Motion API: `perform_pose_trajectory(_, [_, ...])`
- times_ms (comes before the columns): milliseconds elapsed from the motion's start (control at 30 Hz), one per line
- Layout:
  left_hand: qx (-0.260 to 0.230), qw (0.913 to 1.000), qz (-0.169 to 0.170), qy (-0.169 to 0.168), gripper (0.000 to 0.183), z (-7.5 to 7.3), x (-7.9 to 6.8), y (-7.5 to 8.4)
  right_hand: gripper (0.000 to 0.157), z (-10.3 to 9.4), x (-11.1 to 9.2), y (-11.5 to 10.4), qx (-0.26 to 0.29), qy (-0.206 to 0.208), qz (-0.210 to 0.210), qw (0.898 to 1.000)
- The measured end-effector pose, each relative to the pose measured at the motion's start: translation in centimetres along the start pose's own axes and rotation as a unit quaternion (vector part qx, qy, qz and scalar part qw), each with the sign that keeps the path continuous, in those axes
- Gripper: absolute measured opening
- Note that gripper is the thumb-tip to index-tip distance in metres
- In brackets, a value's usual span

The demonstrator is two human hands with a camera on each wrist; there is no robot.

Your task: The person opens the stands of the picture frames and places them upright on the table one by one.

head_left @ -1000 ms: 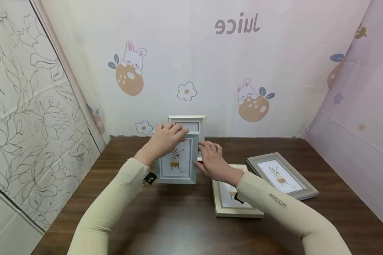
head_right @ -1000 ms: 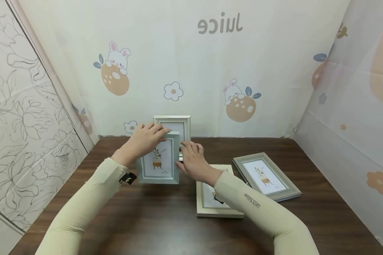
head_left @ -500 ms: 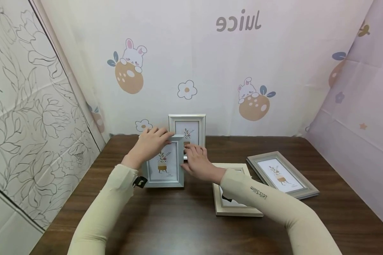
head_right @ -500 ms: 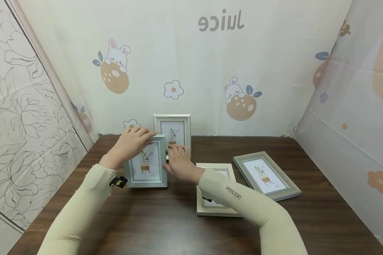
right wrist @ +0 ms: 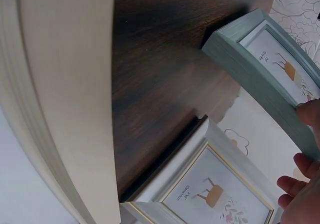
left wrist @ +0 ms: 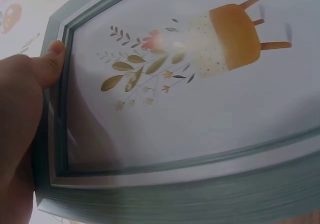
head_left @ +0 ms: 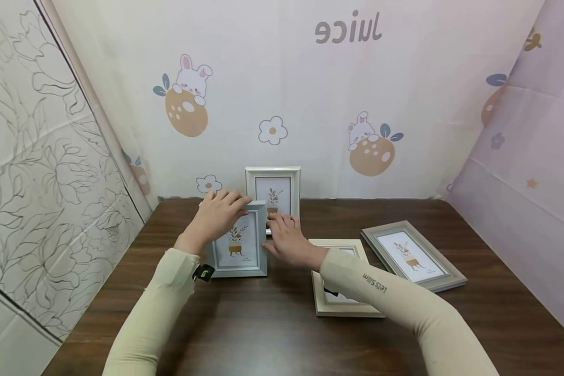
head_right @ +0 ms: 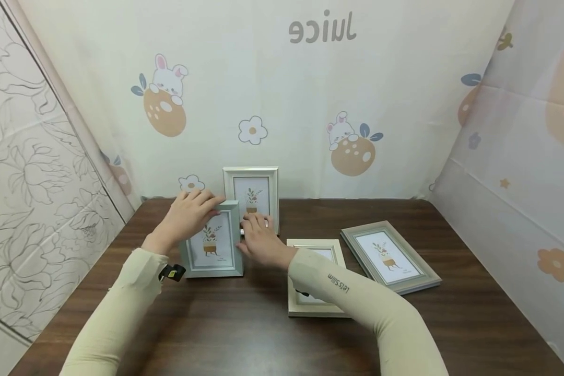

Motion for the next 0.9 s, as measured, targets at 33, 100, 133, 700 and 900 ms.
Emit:
perform_pose_trajectory(33, [0.001,1.0,0.0,0.003,0.034,0.0,-0.1,0.0,0.052,0.0,0.0,0.0,0.0,-0.001,0.0,1.0])
perform_pose_trajectory(100, [0.002,0.9999,0.001,0.012,0.033,0.1,-0.4,0.0,0.052,0.1,-0.1,-0.2,0.001,-0.002,-0.001,1.0])
perform_pose_trajectory(133, [0.003,0.9998,0.003,0.017,0.033,0.1,-0.5,0.1,0.053,0.1,-0.1,-0.2,0.001,-0.003,-0.002,1.0])
perform_pose_trajectory(700, [-0.015,0.9991,-0.012,0.037,0.033,0.0,-1.1,0.2,0.055,0.0,-0.3,-0.2,-0.003,-0.02,-0.013,1.0])
perform_pose_trajectory(900, [-0.037,0.9985,-0.032,0.023,0.037,-0.1,-0.8,0.1,0.057,-0.4,-0.5,0.5,-0.011,-0.025,-0.015,1.0])
Point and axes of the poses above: each hand's wrist, its own x-axis towards the middle knuckle, its own z-axis out of the palm, y = z × x, the point moved 6 cm from there along x, towards the middle knuckle, and after that the axes turned 7 degrees about x, right-handed, at the moved point
